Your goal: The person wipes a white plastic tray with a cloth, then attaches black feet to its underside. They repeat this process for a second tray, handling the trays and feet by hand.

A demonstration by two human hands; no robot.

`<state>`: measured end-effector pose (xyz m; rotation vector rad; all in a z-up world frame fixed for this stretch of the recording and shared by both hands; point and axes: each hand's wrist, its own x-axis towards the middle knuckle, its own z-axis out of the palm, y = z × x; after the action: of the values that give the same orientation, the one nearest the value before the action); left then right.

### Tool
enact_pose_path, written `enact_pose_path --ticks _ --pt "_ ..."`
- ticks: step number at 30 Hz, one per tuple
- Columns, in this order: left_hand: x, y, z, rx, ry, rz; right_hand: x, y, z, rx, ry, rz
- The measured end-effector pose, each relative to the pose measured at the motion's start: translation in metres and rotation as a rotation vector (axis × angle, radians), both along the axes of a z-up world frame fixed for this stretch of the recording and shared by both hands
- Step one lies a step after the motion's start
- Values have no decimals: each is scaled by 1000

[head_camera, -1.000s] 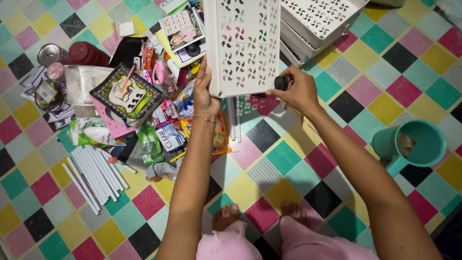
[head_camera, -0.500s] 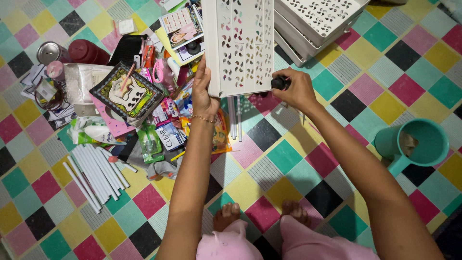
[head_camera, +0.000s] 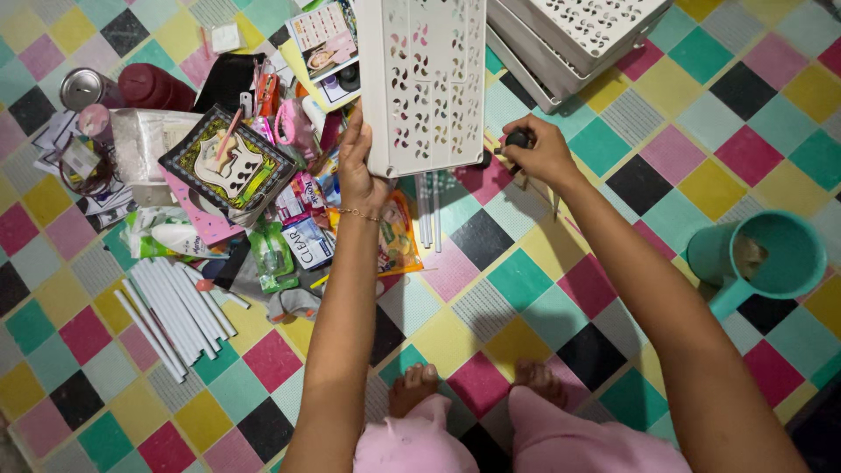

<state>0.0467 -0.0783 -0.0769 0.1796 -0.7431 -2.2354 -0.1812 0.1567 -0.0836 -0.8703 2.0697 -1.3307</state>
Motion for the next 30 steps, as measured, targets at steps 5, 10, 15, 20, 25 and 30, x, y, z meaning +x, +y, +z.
enact_pose_path --ticks 5,10,15,20,25,30 --pt "14 -9 -14 4 -12 -20 -14 -13 -47 120 -156 -110" --pt "27 -18 -33 37 -73 -29 -25 -13 -103 206 102 -143" --pt "37 -23 -51 95 -88 -36 -33 -8 -143 275 261 -152" --pt "40 -24 -59 126 -110 -45 -35 -10 -146 314 286 -110" --pt "38 -21 -58 135 -133 -39 -29 -10 -122 342 387 -68" --pt "37 -20 -56 145 -121 -49 -26 -6 -110 331 419 -74"
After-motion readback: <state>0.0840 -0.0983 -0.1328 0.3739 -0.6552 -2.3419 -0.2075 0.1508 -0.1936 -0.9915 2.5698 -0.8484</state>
